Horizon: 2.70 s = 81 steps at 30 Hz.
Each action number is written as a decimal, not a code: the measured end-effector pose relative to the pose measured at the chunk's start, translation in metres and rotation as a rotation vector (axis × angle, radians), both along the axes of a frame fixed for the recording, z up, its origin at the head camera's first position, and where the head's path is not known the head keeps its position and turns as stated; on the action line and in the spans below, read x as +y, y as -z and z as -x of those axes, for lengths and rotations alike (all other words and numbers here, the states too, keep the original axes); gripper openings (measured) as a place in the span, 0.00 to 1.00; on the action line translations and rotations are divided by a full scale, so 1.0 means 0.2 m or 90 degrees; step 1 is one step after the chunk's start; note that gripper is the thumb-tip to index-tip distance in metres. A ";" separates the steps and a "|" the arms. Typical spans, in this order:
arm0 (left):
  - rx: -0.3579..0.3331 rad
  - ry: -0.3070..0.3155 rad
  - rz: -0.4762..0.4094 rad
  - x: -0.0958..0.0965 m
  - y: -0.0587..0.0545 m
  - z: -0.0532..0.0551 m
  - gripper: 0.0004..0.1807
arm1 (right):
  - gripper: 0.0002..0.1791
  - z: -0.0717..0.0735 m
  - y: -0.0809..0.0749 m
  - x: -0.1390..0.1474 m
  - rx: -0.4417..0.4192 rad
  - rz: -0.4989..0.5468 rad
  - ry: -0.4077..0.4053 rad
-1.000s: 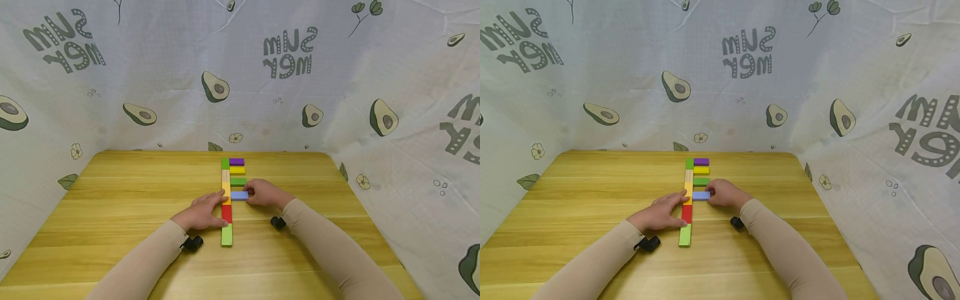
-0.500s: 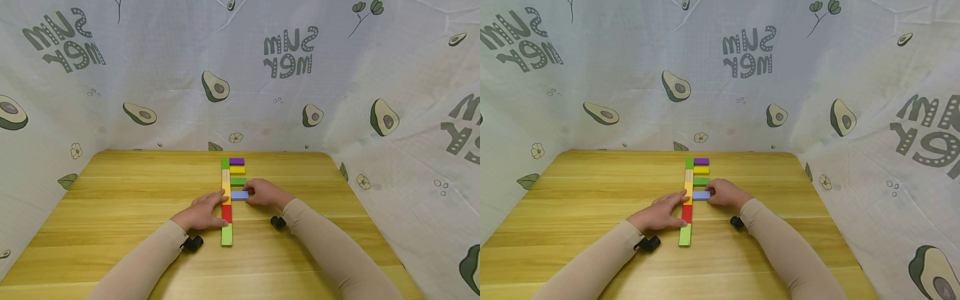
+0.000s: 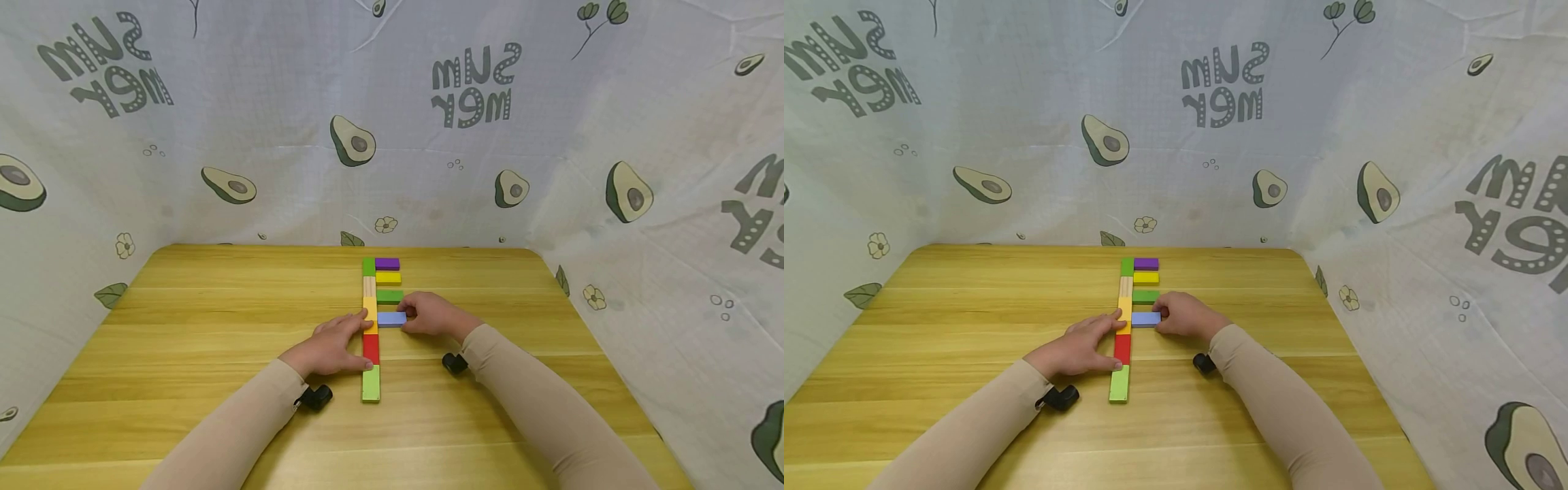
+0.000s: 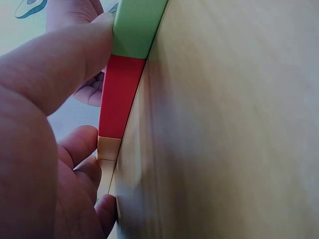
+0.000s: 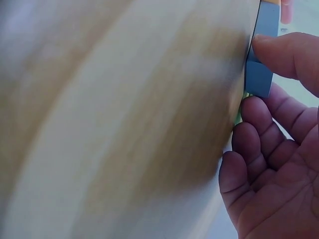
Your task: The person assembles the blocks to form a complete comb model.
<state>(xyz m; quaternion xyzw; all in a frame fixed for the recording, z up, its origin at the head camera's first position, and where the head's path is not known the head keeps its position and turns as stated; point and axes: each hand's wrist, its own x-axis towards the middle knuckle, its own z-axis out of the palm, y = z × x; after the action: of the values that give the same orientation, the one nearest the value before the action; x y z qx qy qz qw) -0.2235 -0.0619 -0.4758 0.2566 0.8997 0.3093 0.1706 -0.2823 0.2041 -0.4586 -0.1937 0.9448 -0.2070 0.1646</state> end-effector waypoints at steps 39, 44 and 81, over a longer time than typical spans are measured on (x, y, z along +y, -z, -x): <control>-0.005 0.000 -0.005 0.00 0.01 0.00 0.45 | 0.17 0.00 0.00 0.01 -0.006 0.030 0.013; -0.002 -0.002 -0.007 0.00 0.01 0.00 0.45 | 0.16 -0.01 -0.01 0.01 -0.011 0.032 0.014; 0.000 -0.001 -0.004 0.00 0.01 0.00 0.45 | 0.13 -0.02 0.02 0.02 -0.009 0.056 0.042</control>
<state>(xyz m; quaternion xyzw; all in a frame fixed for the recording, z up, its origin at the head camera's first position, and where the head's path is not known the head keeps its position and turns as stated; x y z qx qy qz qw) -0.2237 -0.0619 -0.4778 0.2568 0.8988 0.3124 0.1694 -0.2775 0.2087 -0.4632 -0.1676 0.9395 -0.2549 0.1557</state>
